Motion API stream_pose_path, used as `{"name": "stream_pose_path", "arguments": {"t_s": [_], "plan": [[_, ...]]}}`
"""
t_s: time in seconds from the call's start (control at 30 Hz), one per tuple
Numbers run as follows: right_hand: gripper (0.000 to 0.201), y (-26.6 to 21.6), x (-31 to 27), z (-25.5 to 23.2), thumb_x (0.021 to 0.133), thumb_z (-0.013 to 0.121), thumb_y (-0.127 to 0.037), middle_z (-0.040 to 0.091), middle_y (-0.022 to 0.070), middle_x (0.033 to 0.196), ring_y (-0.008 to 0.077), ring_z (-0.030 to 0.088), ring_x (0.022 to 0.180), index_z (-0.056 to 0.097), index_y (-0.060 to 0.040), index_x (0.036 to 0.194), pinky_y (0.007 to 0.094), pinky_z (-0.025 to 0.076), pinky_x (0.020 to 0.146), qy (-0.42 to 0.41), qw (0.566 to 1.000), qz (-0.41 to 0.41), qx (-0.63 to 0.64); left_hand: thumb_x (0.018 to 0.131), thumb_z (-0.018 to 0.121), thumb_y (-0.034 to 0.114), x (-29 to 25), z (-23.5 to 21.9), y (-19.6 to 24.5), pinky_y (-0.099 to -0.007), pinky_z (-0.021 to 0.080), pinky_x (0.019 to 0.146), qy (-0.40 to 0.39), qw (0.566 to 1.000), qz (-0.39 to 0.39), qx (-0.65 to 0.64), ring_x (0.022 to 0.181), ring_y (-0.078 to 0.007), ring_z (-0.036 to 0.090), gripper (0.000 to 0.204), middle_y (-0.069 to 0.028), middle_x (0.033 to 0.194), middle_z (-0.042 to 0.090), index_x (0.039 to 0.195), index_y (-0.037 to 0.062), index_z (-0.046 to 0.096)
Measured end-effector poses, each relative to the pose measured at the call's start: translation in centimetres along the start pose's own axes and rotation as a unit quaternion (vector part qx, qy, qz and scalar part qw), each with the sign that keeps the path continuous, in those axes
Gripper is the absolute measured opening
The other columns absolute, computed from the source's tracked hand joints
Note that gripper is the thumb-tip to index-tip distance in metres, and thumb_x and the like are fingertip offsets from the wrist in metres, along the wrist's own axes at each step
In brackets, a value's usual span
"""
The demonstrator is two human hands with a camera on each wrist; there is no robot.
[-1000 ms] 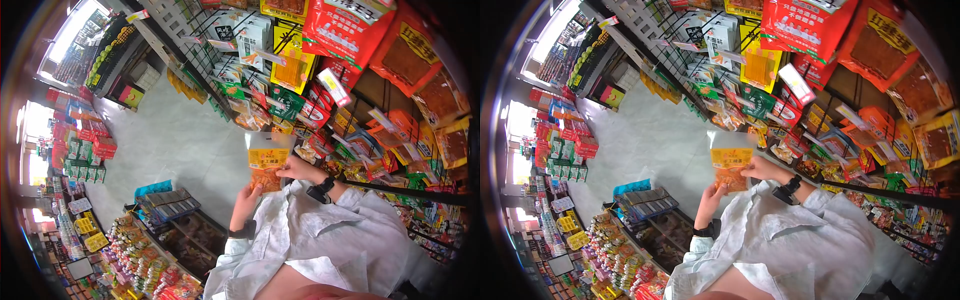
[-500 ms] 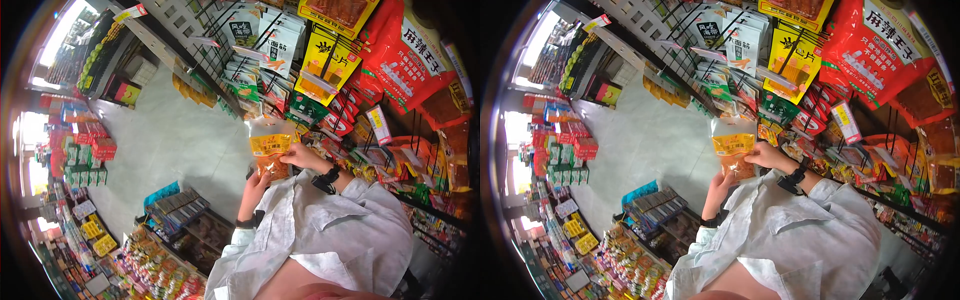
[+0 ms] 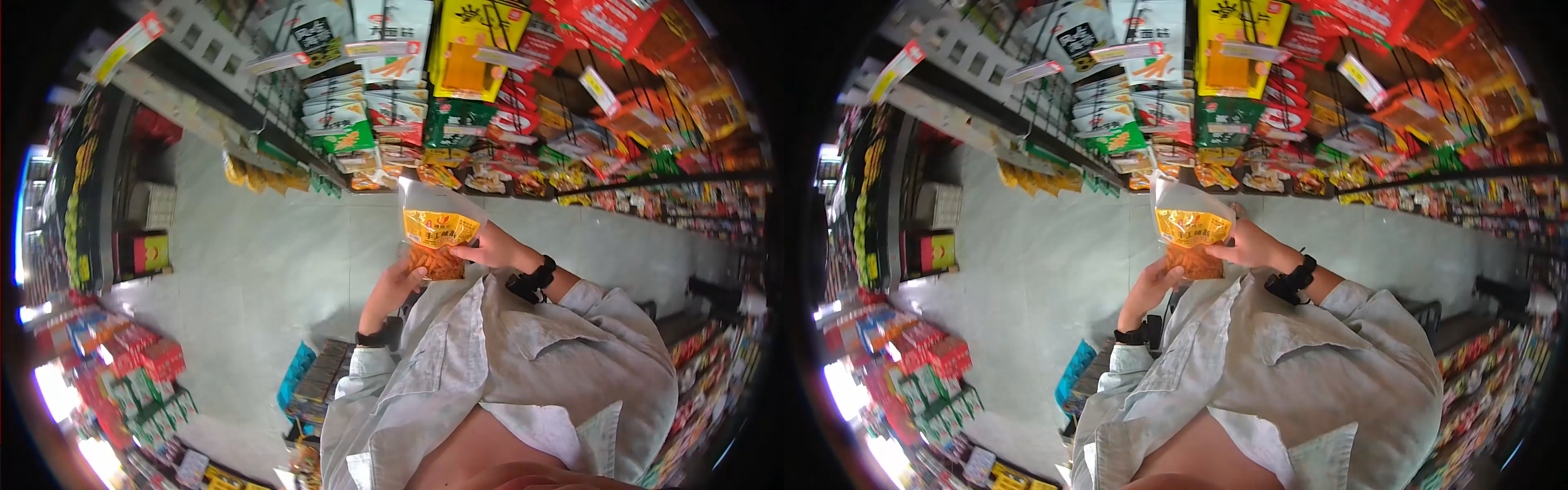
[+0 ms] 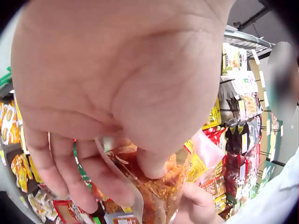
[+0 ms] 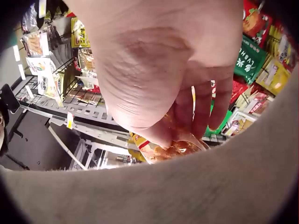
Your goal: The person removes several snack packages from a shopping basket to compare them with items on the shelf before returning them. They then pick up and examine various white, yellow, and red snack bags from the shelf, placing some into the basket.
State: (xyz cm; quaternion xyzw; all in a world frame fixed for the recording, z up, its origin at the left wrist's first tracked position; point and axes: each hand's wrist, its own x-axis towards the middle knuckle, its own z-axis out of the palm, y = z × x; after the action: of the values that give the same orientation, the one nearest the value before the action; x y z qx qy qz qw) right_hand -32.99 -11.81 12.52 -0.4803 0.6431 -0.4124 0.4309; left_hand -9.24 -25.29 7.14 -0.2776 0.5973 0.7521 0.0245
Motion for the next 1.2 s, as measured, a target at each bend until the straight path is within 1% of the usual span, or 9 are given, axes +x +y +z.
{"name": "stream_pose_path", "arguments": {"t_s": [0.1, 0.27, 0.37, 0.57, 0.77, 0.87, 0.97, 1.07, 1.2], "plan": [[0.039, 0.8, -3.3, 1.0, 0.090, 0.073, -0.023, 0.074, 0.0173, 0.109, 0.0284, 0.072, 0.093, 0.066, -0.0025, 0.123, 0.0366, 0.055, 0.081, 0.040, 0.997, 0.060, -0.025, 0.101, 0.064, 0.028, 1.0, 0.1, -1.2, -0.0298, 0.051, 0.070, -0.069, 0.998, -0.001, 0.012, 0.073, -0.0120, 0.060, 0.034, -0.0031, 0.084, 0.066, 0.117, -0.0012, 0.065], [0.043, -1.1, -7.9, 0.3, 0.090, 0.071, -0.010, 0.070, 0.0126, 0.121, 0.0230, 0.067, 0.105, 0.059, 0.0003, 0.130, 0.0343, 0.054, 0.087, 0.093, 0.982, 0.155, -0.055, 0.099, 0.066, 0.033, 3.6, 1.3, 1.4, -0.0337, 0.051, 0.073, -0.155, 0.973, 0.026, 0.169, 0.077, -0.0159, 0.063, 0.035, -0.0111, 0.081, 0.068, 0.114, 0.0009, 0.067], [0.040, 0.1, -9.7, 1.1, 0.091, 0.072, -0.019, 0.073, 0.0181, 0.109, 0.0299, 0.072, 0.097, 0.064, 0.0006, 0.125, 0.0360, 0.055, 0.082, 0.220, 0.969, 0.088, -0.064, 0.097, 0.067, 0.036, 5.1, 2.0, 3.7, -0.0355, 0.051, 0.073, -0.180, 0.957, 0.031, 0.225, 0.080, -0.0194, 0.066, 0.037, -0.0166, 0.082, 0.069, 0.112, 0.0021, 0.068], [0.037, -1.1, -11.8, 0.4, 0.092, 0.070, -0.015, 0.072, 0.0142, 0.111, 0.0191, 0.068, 0.100, 0.064, 0.0011, 0.125, 0.0331, 0.054, 0.080, 0.289, 0.953, 0.091, 0.000, 0.096, 0.068, 0.037, 7.1, 4.4, 7.8, -0.0346, 0.053, 0.077, -0.212, 0.944, 0.006, 0.252, 0.085, -0.0261, 0.071, 0.038, -0.0160, 0.086, 0.072, 0.109, 0.0004, 0.070], [0.039, 6.4, -16.7, -1.5, 0.093, 0.071, -0.019, 0.074, 0.0127, 0.095, 0.0162, 0.067, 0.082, 0.063, 0.0017, 0.125, 0.0315, 0.053, 0.074, 0.263, 0.944, 0.201, 0.009, 0.094, 0.071, 0.033, 9.7, 9.0, 4.4, -0.0337, 0.053, 0.083, -0.193, 0.950, 0.000, 0.244, 0.093, -0.0236, 0.070, 0.039, -0.0172, 0.103, 0.072, 0.114, -0.0010, 0.068], [0.039, 4.8, -18.4, -4.9, 0.095, 0.070, -0.023, 0.074, 0.0140, 0.091, 0.0163, 0.067, 0.078, 0.062, 0.0004, 0.125, 0.0315, 0.053, 0.074, 0.272, 0.933, 0.234, -0.003, 0.095, 0.070, 0.022, 11.2, 12.3, 3.3, -0.0328, 0.052, 0.088, -0.096, 0.938, 0.195, 0.270, 0.103, -0.0209, 0.067, 0.040, -0.0165, 0.113, 0.069, 0.128, 0.0006, 0.060], [0.035, 6.7, -19.8, -8.2, 0.096, 0.069, -0.021, 0.074, 0.0158, 0.095, 0.0185, 0.069, 0.080, 0.063, -0.0004, 0.124, 0.0324, 0.053, 0.074, 0.283, 0.946, 0.142, 0.066, 0.099, 0.062, 0.006, 12.5, 16.9, 6.2, -0.0336, 0.048, 0.098, -0.107, 0.982, 0.156, 0.024, 0.112, -0.0176, 0.062, 0.055, -0.0141, 0.126, 0.064, 0.148, 0.0052, 0.038], [0.035, 8.0, -21.2, -12.2, 0.096, 0.069, -0.016, 0.075, 0.0142, 0.099, 0.0200, 0.071, 0.082, 0.061, -0.0014, 0.127, 0.0334, 0.055, 0.077, 0.251, 0.955, 0.152, 0.044, 0.099, 0.058, -0.003, 14.6, 21.3, 7.7, -0.0306, 0.049, 0.093, -0.052, 0.979, 0.199, 0.008, 0.107, -0.0169, 0.062, 0.040, -0.0128, 0.124, 0.062, 0.132, 0.0038, 0.037], [0.032, 12.2, -22.9, -15.0, 0.096, 0.068, -0.012, 0.074, 0.0111, 0.105, 0.0181, 0.070, 0.089, 0.061, -0.0036, 0.125, 0.0324, 0.056, 0.080, 0.366, 0.913, 0.106, 0.150, 0.099, 0.058, 0.000, 18.0, 25.3, 7.9, -0.0302, 0.052, 0.086, -0.028, 0.964, 0.243, 0.101, 0.099, -0.0156, 0.065, 0.022, -0.0073, 0.102, 0.062, 0.114, 0.0033, 0.042]]}}
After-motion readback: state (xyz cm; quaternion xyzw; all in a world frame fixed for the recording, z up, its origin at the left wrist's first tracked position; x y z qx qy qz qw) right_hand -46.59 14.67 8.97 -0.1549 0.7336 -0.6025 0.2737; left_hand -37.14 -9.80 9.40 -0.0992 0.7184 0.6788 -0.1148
